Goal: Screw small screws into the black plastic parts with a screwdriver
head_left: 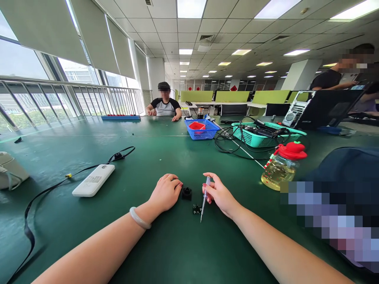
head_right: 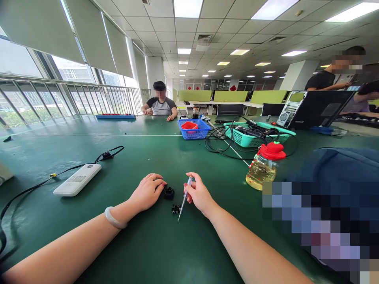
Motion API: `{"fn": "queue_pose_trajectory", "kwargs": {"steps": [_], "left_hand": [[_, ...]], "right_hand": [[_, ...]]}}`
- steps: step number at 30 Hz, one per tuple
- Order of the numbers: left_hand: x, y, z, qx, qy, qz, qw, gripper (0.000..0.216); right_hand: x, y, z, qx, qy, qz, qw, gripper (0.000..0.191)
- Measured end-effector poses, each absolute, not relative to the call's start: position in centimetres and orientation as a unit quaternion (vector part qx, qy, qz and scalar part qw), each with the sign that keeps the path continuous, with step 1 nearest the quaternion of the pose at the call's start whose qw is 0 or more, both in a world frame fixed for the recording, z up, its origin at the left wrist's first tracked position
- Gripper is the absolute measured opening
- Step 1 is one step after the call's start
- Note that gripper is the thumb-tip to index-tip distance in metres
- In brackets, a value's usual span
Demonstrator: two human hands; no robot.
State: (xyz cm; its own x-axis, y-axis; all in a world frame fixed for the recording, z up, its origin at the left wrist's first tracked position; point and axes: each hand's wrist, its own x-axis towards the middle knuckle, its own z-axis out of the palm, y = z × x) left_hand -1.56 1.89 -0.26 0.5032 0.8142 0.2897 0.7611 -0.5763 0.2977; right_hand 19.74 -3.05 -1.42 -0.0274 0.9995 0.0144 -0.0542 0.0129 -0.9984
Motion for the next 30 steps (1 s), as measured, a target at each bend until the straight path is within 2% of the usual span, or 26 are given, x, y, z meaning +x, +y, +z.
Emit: {"fn": "queue_pose_trajectory", "kwargs": {"steps": [5,12,19,25,30], "left_hand": [[-1.6,1.6,0.0,0.905,0.350,0.172,0.169,0.041],[-1.1,-0.1,0.6,0.938,0.277,0.157,0.139,0.043],[-1.0,-0.8,0.4,0.951,0.249,0.127,0.130,0.067],[-1.0,-0.6,0.2,0.951,0.243,0.135,0.137,0.036],[-0.7,-1.3,0.3,0.946,0.266,0.141,0.118,0.034]], "right_hand": [[19.6,-2.7,-1.8,-0.482,-0.482,0.503,0.531,0.057],[19.7,-2.6,-1.6,-0.475,-0.450,0.518,0.551,0.052],[20.1,-2.6,-1.2,-0.449,-0.470,0.555,0.519,0.044],[19.9,-2.4,-1.6,-0.431,-0.526,0.520,0.517,0.043],[19.9,-1.9,-1.6,-0.426,-0.488,0.522,0.555,0.045]]}}
